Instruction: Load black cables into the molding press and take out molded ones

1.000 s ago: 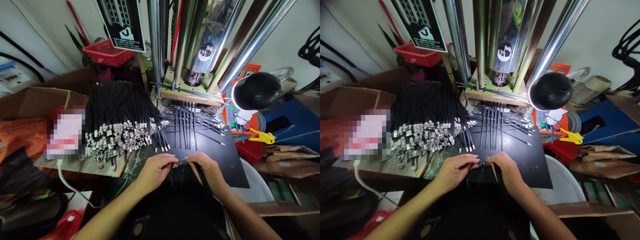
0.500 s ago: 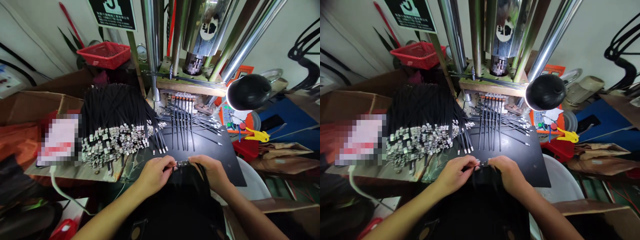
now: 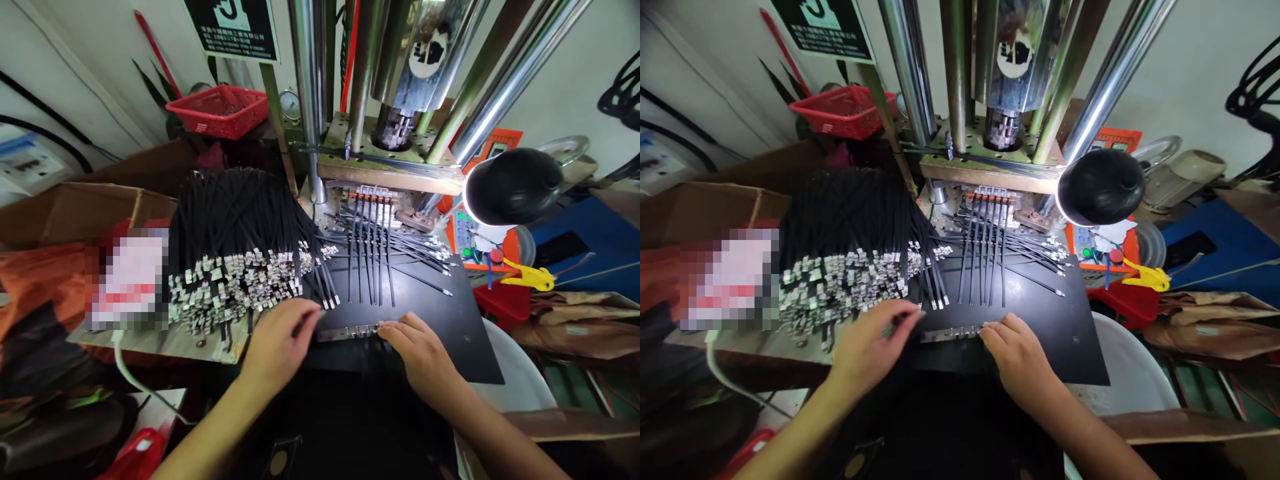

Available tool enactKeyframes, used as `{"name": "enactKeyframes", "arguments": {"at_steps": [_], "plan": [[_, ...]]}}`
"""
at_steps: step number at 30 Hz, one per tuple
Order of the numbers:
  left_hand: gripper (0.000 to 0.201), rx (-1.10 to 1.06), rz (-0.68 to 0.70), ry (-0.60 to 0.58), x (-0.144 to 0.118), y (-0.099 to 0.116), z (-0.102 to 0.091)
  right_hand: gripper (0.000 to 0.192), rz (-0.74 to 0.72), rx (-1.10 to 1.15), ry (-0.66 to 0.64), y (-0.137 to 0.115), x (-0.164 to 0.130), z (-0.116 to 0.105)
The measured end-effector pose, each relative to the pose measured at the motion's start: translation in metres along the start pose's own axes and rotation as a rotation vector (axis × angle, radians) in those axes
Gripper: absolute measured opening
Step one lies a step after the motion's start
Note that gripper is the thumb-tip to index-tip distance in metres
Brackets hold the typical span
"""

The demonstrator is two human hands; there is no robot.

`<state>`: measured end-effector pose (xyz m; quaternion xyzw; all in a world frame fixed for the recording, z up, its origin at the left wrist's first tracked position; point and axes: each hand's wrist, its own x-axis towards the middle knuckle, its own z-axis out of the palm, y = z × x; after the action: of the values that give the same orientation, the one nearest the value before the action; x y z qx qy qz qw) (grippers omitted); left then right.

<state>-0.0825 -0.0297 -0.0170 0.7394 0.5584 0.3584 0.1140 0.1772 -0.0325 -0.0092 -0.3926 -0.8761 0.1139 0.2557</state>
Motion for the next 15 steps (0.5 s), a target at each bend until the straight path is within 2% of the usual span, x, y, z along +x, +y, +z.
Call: {"name": "enactKeyframes", "arguments": {"at_steps": [1,3,5,7,9,11,13,15], "plan": [[0.009,0.059,-0.099,0.06,0.004,-0.005,-0.005,0.03,0.013,0.047,-0.029,0.002,0.001,0.0],[0.023,0.144,-0.299,0.08,0.013,-0.014,-0.008,0.025,0.044,0.109,-0.051,0.009,-0.001,-0.002],[0.034,0.161,-0.432,0.053,0.022,-0.018,-0.006,0.024,0.08,0.11,0.026,0.016,-0.005,-0.005],[0.03,0.118,-0.466,0.049,0.026,-0.017,0.0,0.026,0.114,0.087,0.146,0.022,-0.012,-0.008],[0.027,0.041,-0.426,0.032,0.022,-0.013,0.003,0.025,0.138,0.109,0.195,0.024,-0.017,-0.009],[0.033,-0.001,-0.336,-0.076,0.01,-0.01,-0.001,0.022,0.153,0.177,0.179,0.025,-0.019,-0.008],[0.04,0.03,-0.204,-0.217,-0.007,-0.015,-0.013,0.02,0.169,0.251,0.142,0.026,-0.018,-0.006],[0.034,0.101,-0.057,-0.286,-0.024,-0.026,-0.036,0.021,0.194,0.299,0.079,0.028,-0.017,-0.004]]}}
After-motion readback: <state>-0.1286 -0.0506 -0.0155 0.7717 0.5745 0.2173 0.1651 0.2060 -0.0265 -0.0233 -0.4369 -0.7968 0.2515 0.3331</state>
